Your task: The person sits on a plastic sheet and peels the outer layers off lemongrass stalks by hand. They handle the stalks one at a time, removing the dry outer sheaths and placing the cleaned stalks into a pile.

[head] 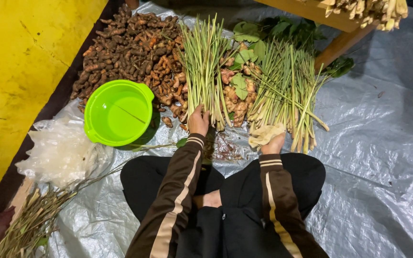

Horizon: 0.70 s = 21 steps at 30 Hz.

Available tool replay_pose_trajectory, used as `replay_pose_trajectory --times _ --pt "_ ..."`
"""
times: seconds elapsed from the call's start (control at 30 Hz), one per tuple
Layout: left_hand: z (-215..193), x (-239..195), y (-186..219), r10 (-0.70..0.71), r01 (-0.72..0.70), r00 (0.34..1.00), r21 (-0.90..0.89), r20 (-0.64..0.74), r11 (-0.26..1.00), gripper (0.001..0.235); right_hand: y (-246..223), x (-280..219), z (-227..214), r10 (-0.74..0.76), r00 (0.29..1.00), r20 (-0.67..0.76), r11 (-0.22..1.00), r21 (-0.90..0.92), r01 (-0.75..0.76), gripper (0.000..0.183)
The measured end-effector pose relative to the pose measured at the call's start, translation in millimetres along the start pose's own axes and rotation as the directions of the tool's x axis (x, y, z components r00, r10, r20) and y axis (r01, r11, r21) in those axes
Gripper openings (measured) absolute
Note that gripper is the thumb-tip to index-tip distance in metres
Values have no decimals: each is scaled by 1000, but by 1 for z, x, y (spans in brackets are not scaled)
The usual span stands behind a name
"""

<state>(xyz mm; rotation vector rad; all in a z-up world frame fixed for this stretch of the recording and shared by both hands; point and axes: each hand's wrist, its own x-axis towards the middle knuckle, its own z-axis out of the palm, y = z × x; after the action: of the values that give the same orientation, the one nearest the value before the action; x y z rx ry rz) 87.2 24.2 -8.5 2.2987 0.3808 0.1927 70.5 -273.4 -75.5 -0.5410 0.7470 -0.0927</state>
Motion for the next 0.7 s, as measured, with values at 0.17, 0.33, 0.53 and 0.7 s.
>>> replay_pose_trajectory --times 0.17,0.33,0.53,0.7 --pt "8 8 -10 120 -119 993 116 4 986 47 6 -4 14 -291 955 -51 803 -556 215 47" --pt "12 -1 -17 186 -184 982 219 12 958 48 16 57 1 -477 877 56 255 -946 199 38" --pt "22 -12 -32 243 -232 970 343 11 910 74 9 55 29 -407 895 182 -169 -978 122 52" --pt "32 -16 -36 237 -228 971 295 3 928 66 -3 26 63 -264 941 209 -417 -905 84 54"
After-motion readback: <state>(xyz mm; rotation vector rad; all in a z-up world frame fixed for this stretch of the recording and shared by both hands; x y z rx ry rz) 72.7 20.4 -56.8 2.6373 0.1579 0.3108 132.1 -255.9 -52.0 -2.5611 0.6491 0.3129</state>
